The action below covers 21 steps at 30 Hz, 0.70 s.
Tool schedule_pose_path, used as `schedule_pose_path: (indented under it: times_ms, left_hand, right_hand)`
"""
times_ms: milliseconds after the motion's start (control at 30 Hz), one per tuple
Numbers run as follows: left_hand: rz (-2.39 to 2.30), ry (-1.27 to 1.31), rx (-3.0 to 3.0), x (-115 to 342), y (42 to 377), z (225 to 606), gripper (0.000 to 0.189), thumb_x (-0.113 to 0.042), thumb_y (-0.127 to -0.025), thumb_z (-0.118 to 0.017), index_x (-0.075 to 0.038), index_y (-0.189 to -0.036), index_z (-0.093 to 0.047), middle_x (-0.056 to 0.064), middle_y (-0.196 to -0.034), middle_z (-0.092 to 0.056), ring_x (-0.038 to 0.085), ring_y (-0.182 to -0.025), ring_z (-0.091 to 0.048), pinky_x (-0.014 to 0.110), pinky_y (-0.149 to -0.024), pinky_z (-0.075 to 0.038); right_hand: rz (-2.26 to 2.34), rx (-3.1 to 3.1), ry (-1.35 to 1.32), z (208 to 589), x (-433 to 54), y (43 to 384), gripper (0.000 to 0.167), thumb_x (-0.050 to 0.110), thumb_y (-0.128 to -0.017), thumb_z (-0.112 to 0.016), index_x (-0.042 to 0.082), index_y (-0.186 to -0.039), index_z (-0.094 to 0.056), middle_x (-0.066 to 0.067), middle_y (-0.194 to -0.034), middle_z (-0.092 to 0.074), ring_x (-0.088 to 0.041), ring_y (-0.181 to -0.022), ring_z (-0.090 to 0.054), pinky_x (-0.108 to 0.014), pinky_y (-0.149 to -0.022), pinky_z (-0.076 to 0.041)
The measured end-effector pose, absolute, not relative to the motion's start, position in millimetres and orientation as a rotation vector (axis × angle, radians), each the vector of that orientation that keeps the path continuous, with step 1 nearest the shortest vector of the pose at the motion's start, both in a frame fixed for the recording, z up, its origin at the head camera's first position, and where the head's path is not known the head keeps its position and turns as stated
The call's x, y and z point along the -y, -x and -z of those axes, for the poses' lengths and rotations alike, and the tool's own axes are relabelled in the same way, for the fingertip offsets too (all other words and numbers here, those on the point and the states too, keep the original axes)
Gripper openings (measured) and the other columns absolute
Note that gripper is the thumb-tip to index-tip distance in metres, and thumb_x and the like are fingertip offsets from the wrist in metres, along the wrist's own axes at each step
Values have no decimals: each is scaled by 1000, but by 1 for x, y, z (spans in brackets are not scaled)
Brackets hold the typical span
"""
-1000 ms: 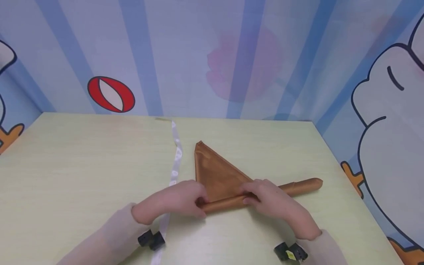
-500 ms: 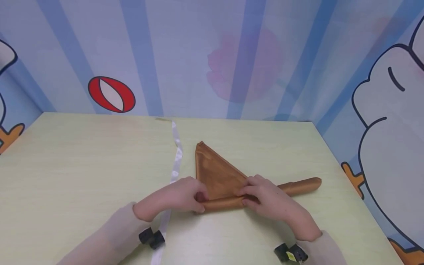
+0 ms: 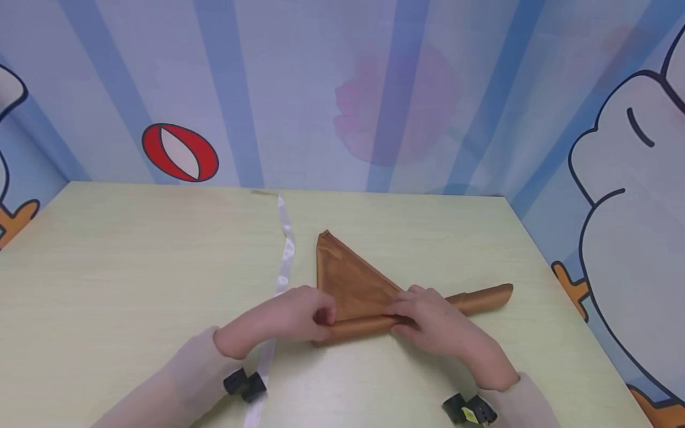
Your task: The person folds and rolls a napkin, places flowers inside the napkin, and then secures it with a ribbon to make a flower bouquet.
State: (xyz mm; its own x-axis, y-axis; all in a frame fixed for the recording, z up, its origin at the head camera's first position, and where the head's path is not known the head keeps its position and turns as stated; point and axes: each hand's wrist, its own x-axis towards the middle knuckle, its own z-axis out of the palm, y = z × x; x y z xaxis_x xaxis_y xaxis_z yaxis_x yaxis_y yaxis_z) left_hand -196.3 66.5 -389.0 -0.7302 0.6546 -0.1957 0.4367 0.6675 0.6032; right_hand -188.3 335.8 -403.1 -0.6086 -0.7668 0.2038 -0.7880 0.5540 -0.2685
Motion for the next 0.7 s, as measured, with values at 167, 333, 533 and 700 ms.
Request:
schedule_pose_path:
  times_ms: [167,333,533,700]
  left_hand:
    - [-685,-885,-2540,-68,195,390,23,-8,-68,-78,-14,-75,-58,-5,-76,-49,10,-70,-44,23,-62,-38]
    - [-668,-915,-2558,-70,194,391,28,-3,-67,-73,-15,-65,-48,-6,-63,-37,9,-61,-34,22,-55,-29]
    - [-680,-970,-2559,-70,193,390,43,1,-69,-67,-17,-56,-30,-6,-58,-20,9,-55,-22,23,-52,-19]
    - [-737,-947,-2538,-68,196,391,36,1,-76,-69,-13,-55,-43,-7,-56,-32,8,-54,-30,21,-51,-25]
  right_hand:
    - [-555,2784,-1287,401,-336,187,23,8,-83,-73,13,-106,-70,5,-97,-68,-10,-84,-57,-31,-72,-48]
    - [-572,2831,-1236,399,-335,185,20,8,-84,-72,15,-102,-68,8,-94,-67,-10,-83,-59,-32,-72,-48]
    - [-557,2790,-1253,401,-334,186,20,7,-84,-72,16,-101,-68,7,-96,-66,-13,-87,-58,-33,-74,-48]
    - [-461,2721,-1282,403,-333,186,23,7,-81,-75,14,-102,-70,1,-106,-64,-20,-95,-56,-39,-79,-47]
